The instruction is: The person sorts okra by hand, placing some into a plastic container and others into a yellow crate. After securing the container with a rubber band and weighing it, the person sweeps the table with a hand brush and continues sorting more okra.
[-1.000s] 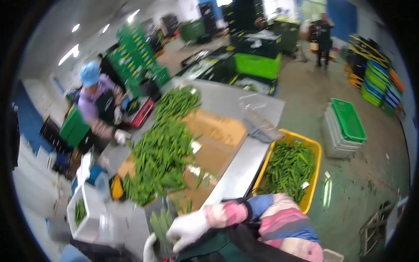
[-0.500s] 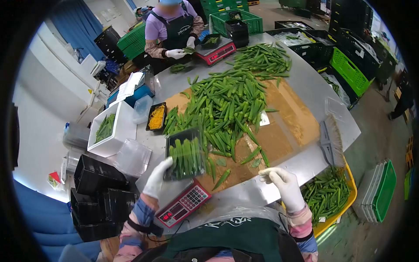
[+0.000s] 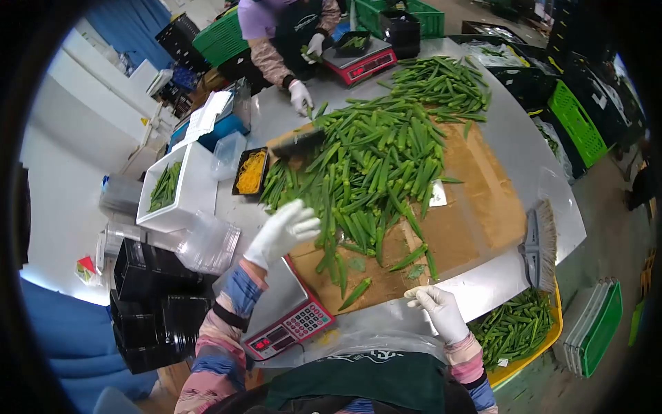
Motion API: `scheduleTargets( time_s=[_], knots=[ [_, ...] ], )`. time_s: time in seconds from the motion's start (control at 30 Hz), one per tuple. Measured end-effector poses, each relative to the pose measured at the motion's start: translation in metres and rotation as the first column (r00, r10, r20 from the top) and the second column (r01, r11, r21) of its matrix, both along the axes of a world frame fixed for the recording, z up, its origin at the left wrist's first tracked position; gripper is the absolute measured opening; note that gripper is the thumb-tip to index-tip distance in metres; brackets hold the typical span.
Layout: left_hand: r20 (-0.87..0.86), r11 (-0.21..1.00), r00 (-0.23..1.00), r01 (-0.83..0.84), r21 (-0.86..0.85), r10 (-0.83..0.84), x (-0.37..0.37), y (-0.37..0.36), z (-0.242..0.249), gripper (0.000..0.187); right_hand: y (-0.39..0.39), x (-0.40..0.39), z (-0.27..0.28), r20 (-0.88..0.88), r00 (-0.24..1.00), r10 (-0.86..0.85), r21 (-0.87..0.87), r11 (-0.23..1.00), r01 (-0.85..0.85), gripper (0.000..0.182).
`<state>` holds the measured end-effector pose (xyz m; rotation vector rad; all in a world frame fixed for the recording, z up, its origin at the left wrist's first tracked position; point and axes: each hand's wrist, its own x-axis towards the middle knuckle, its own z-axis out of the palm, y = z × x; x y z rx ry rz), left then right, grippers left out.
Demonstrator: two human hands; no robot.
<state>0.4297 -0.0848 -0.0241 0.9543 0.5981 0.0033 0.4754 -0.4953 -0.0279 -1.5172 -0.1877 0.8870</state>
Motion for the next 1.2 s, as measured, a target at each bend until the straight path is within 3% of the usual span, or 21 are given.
scheduleTargets(
  time_s=[0.07,0.13,0.2,0.3,0.4,0.5,0.53,0.57,0.6,0.63,0.7,0.73,0.8,0.9,1.1,1.13,1.2],
  knots=[
    [0.043,0.988,0.988,0.15,-0.036,-0.148,-0.03,-0.026,0.011,0.051,0.005,0.001,-0.005,-0.004,0.999,0.04,-0.036,0.999,-0.041,0.028],
    [-0.007,0.986,0.987,0.163,-0.018,-0.164,-0.061,-0.05,0.016,0.049,0.012,0.004,-0.005,-0.002,0.996,0.089,-0.086,0.992,-0.089,0.028],
    [0.014,0.986,0.991,0.131,-0.103,-0.131,-0.092,-0.064,0.009,0.05,0.022,0.003,-0.006,0.043,0.993,0.11,-0.032,0.994,-0.109,0.029],
    [-0.061,1.0,0.998,-0.013,-0.016,0.012,-0.126,-0.081,0.032,0.047,0.031,0.0,-0.01,0.071,0.987,0.143,0.011,0.989,-0.145,0.029],
    [-0.03,0.934,0.946,-0.313,0.17,0.322,-0.16,-0.075,0.034,0.044,0.034,-0.004,-0.002,0.087,0.981,0.175,-0.012,0.985,-0.175,0.029],
    [0.091,0.684,0.836,-0.5,0.531,0.541,-0.204,-0.046,0.035,0.038,0.033,-0.01,0.0,0.07,0.978,0.198,-0.045,0.98,-0.195,0.029],
    [0.132,0.396,0.86,-0.356,0.846,0.493,-0.233,-0.017,0.024,0.038,0.033,-0.012,0.0,0.06,0.978,0.198,-0.053,0.979,-0.195,0.028],
    [0.229,0.209,0.757,-0.434,0.876,0.611,-0.237,-0.019,0.05,0.038,0.033,-0.015,0.0,0.066,0.976,0.206,-0.059,0.977,-0.203,0.028],
    [0.345,0.075,0.617,-0.551,0.831,0.707,-0.258,-0.002,0.046,0.041,0.033,-0.018,0.001,0.07,0.975,0.212,-0.066,0.976,-0.208,0.028],
    [0.303,-0.244,0.61,-0.18,0.953,0.732,-0.285,0.017,0.054,0.047,0.032,-0.021,0.002,0.075,0.973,0.216,-0.072,0.975,-0.211,0.027],
    [0.32,-0.521,0.562,0.24,0.819,0.763,-0.337,0.041,0.06,0.051,0.032,-0.027,-0.003,0.083,0.973,0.217,-0.036,0.976,-0.215,0.027],
    [0.284,-0.518,0.489,0.455,0.724,0.825,-0.363,0.053,0.055,0.046,0.032,-0.029,-0.006,0.089,0.973,0.214,-0.016,0.977,-0.214,0.026],
    [0.054,-0.245,0.52,0.306,0.92,0.852,-0.408,0.068,0.037,0.039,0.032,-0.034,-0.01,0.098,0.97,0.225,-0.014,0.974,-0.224,0.027],
    [0.041,-0.131,0.476,0.158,0.979,0.879,-0.418,0.059,0.025,0.034,0.035,-0.041,-0.01,0.099,0.964,0.247,-0.028,0.969,-0.245,0.027],
    [0.013,-0.097,0.468,0.156,0.983,0.884,-0.422,0.086,0.024,0.035,0.045,-0.057,-0.01,0.118,0.956,0.268,-0.028,0.964,-0.266,0.027],
    [0.135,-0.249,0.511,0.161,0.955,0.849,-0.407,0.088,0.027,0.032,0.047,-0.059,-0.011,0.109,0.957,0.27,-0.018,0.963,-0.269,0.028],
    [0.203,-0.376,0.578,0.196,0.906,0.79,-0.368,0.082,0.048,0.03,0.052,-0.062,-0.01,0.117,0.949,0.293,-0.044,0.956,-0.29,0.029]
  ],
)
